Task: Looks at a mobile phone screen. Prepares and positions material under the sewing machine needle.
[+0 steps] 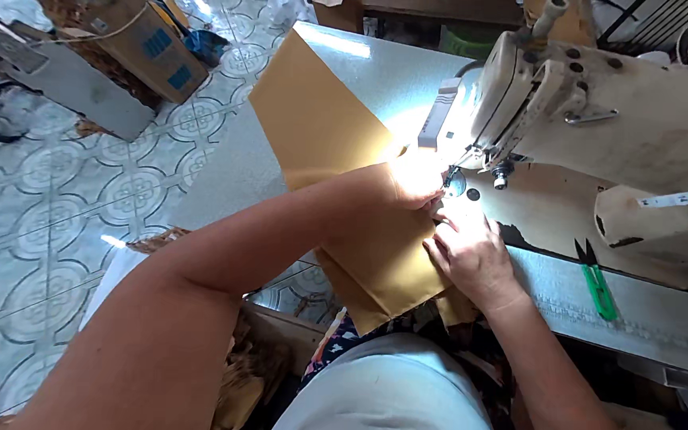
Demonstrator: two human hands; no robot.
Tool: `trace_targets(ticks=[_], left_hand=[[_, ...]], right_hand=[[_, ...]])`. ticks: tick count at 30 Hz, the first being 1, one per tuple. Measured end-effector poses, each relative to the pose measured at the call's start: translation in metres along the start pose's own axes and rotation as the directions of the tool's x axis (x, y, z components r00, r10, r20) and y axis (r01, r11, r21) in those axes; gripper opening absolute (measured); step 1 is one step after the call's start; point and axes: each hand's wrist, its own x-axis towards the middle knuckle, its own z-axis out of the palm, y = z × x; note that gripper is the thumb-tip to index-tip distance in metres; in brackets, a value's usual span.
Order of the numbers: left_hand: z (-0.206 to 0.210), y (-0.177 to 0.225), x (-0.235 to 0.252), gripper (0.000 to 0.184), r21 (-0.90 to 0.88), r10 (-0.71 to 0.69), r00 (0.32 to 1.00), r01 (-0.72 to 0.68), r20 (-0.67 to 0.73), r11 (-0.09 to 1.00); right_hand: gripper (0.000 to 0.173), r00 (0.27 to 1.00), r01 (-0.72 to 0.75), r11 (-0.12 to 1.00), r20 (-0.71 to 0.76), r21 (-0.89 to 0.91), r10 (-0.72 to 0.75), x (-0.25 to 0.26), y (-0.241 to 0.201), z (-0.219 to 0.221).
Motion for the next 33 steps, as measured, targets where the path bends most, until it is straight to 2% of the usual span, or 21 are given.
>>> trace_targets(ticks=[3,8,11,13,16,18,20,22,26,29,33], left_hand=[[0.002,-0.001,0.000,0.019,0.019,0.018,1.000,-0.018,-0.018,1.000],[0.006,-0.009,0.002,0.016,-0.071,0.022,0.999,-0.023,-0.023,0.997],[0.005,-0.020,-0.004,0.024,-0.142,-0.037,0.997,0.028,-0.061,0.989],[0.006,-0.023,-0.010,0.024,-0.272,-0.209,0.976,0.185,-0.061,0.944],[0.012,-0.022,-0.007,0.044,-0.349,-0.517,0.856,0.477,-0.023,0.806],[0.024,-0.019,0.001,0.047,-0.431,-0.613,0.790,0.543,-0.028,0.720],[0.037,-0.016,0.011,0.041,-0.493,-0.655,0.752,0.544,-0.072,0.679],[0.047,-0.016,0.019,0.043,-0.526,-0.652,0.750,0.513,-0.109,0.678],[0.047,-0.022,0.026,0.048,-0.509,-0.507,0.815,0.321,-0.280,0.798],[0.045,-0.034,0.037,0.055,-0.510,-0.453,0.845,0.267,-0.284,0.817],[0.062,-0.049,0.049,0.061,-0.462,-0.376,0.825,0.160,-0.423,0.872]], right_hand=[[0.031,0.989,0.111,0.991,-0.090,-0.078,-0.118,-0.011,0.009,0.018],[0.035,0.994,0.066,0.992,-0.084,-0.106,-0.075,-0.018,0.005,0.022],[0.035,0.996,0.058,0.993,-0.068,-0.104,-0.065,-0.017,0.004,0.020],[0.035,0.996,0.046,0.993,-0.067,-0.110,-0.054,-0.017,0.003,0.021],[0.034,0.996,0.029,0.994,-0.076,-0.107,-0.037,-0.018,0.001,0.022],[0.034,0.997,0.005,0.995,-0.075,-0.103,-0.013,-0.019,-0.001,0.023],[0.034,0.998,-0.023,0.994,-0.067,-0.110,0.015,-0.020,-0.003,0.024],[0.034,0.997,-0.058,0.992,-0.057,-0.116,0.052,-0.020,-0.007,0.025],[0.034,0.987,-0.156,0.974,-0.059,-0.164,0.148,-0.013,-0.015,0.026],[0.034,0.973,-0.229,0.958,-0.068,-0.172,0.220,-0.005,-0.018,0.029],[0.036,0.958,-0.285,0.947,-0.069,-0.147,0.278,0.001,-0.021,0.031]])
